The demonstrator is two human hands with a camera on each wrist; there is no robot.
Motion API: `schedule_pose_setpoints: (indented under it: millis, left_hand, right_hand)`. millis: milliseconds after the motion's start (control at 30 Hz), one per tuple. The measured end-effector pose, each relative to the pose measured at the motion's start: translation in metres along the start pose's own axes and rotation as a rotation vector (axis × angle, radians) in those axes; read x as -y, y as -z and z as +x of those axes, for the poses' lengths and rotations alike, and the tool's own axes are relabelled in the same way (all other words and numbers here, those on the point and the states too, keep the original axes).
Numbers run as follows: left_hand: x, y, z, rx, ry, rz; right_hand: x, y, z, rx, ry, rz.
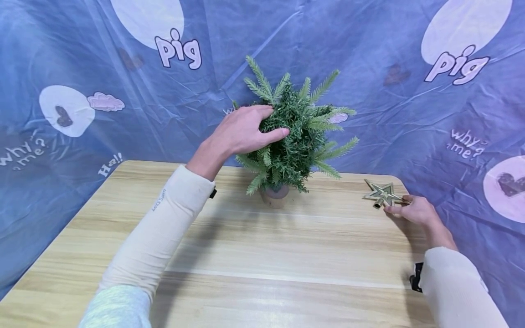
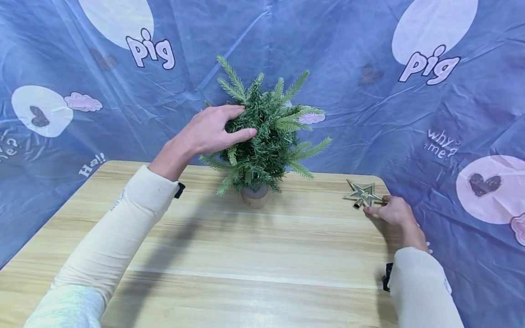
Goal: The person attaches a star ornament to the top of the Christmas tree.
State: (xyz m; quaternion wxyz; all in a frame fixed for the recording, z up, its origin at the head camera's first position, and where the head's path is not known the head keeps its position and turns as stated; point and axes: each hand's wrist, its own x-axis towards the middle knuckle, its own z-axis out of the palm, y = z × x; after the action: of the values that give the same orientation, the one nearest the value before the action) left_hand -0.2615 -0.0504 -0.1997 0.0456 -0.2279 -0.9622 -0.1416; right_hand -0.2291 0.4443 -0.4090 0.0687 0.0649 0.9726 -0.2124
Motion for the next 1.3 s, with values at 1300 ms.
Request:
schedule_pose_setpoints:
  millis: [1300]
  left_hand:
    - [0.003, -0.003, -0.001, -0.029, -0.045, 0.034]
  right_hand:
    - [0.026, -0.001, -0.003, -0.178, 0.041, 0.085]
